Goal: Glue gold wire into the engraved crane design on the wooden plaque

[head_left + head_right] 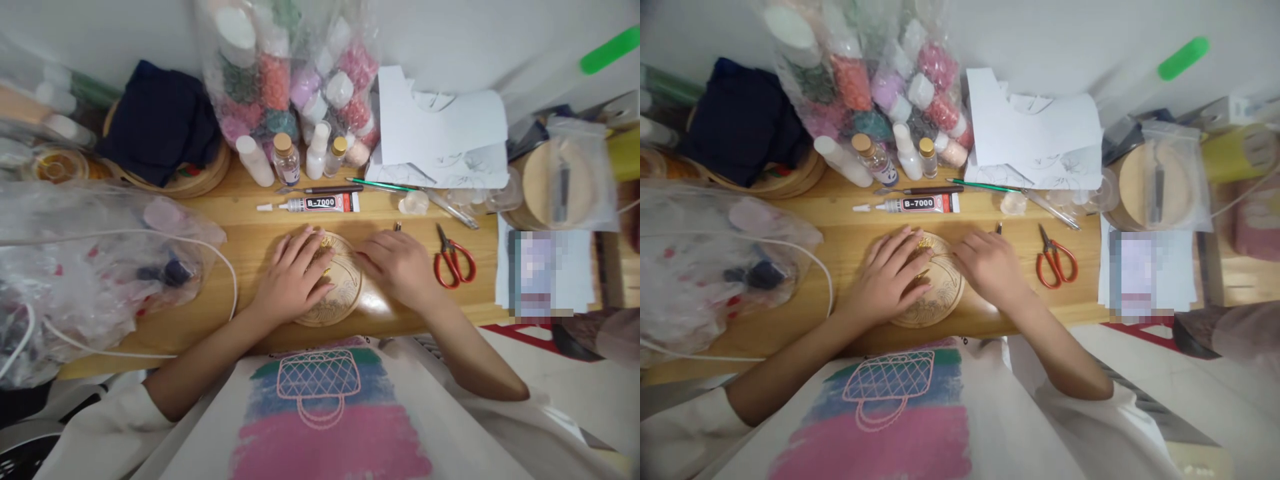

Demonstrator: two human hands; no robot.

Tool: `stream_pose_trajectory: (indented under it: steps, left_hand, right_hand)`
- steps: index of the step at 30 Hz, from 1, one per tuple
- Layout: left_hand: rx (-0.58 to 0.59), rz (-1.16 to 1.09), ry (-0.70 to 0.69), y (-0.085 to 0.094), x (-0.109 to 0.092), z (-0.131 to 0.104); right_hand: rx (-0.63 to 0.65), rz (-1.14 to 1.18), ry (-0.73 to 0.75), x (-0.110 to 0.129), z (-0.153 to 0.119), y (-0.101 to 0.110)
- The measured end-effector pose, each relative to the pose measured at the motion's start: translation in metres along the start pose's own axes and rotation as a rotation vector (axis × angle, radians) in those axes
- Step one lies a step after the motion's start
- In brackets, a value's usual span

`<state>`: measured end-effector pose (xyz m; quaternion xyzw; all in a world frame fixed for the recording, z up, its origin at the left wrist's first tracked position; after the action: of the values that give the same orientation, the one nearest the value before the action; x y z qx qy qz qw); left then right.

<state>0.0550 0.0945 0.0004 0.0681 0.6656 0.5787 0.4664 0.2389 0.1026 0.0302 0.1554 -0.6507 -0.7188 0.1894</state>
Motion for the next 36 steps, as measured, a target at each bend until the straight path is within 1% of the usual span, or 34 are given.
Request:
stream_pose_trajectory:
  steps: [1,3,5,6,8,9,11,12,14,16,18,19,21,25,28,30,31,36]
  left_hand:
    - [0.001,-0.002,0.001,0.0,0.0,0.0]
    - [0.003,-0.006,0.003,0.001,-0.001,0.0]
    - [0.001,-0.006,0.003,0.002,-0.001,0.0]
    - [0.0,-0.004,0.002,0.002,-0.002,0.001]
    - [0.0,0.004,0.004,0.002,-0.002,0.001]
    - [-0.002,0.011,0.005,0.002,-0.002,0.001]
    - [-0.01,0.024,0.001,0.002,-0.002,0.001]
    - [-0.016,0.03,-0.003,0.002,-0.002,0.001]
    - [-0.03,0.037,-0.013,0.002,-0.003,0.001]
    - [-0.041,0.044,-0.029,0.002,-0.003,0.002]
    - [-0.052,0.05,-0.044,0.001,-0.003,0.002]
    - [-0.057,0.051,-0.048,0.001,-0.003,0.002]
    - [-0.063,0.049,-0.051,0.0,-0.003,0.002]
    - [-0.057,0.048,-0.045,0.0,-0.003,0.001]
    - [-0.056,0.049,-0.038,-0.001,-0.004,0.0]
    - [-0.063,0.048,-0.041,-0.002,-0.003,0.0]
    - [-0.065,0.046,-0.043,-0.002,-0.003,0.0]
    - [-0.043,0.035,-0.028,-0.004,-0.001,-0.001]
  right_hand:
    - [0.006,0.001,-0.065,-0.007,-0.003,0.002]
    - [0.047,-0.016,-0.251,-0.024,-0.011,0.002]
    - [0.123,-0.043,-0.432,-0.037,-0.021,0.0]
    - [0.167,-0.052,-0.492,-0.04,-0.026,-0.003]
    - [0.238,-0.051,-0.543,-0.041,-0.031,-0.009]
    - [0.248,-0.038,-0.547,-0.04,-0.032,-0.011]
    - [0.208,0.047,-0.543,-0.038,-0.032,-0.011]
    - [0.166,0.141,-0.545,-0.037,-0.032,-0.01]
    - [0.052,0.442,-0.568,-0.039,-0.031,-0.003]
    - [-0.069,0.862,-0.589,-0.042,-0.031,0.004]
    - [-0.162,1.276,-0.564,-0.041,-0.03,0.01]
    - [-0.183,1.429,-0.535,-0.039,-0.028,0.012]
    - [-0.15,1.596,-0.471,-0.031,-0.026,0.012]
    - [-0.01,1.597,-0.386,-0.013,-0.025,0.003]
    - [0.007,1.588,-0.337,-0.008,-0.024,-0.001]
    - [-0.017,1.59,-0.324,-0.007,-0.023,-0.002]
    - [-0.048,1.578,-0.343,-0.008,-0.021,-0.002]
    - [-0.229,1.346,-0.563,-0.014,-0.019,-0.01]
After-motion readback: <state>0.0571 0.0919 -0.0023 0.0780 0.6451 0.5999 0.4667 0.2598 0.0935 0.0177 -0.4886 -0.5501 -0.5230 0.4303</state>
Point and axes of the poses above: each hand's wrist, its own z-axis towards the middle knuckle, its own y-axis out of the back of the hand, x = y × z, the point moved 4 cm from there along z, towards the middle knuckle, and after that the axes turned 12 degrees about -z, right-handed, at the moved point
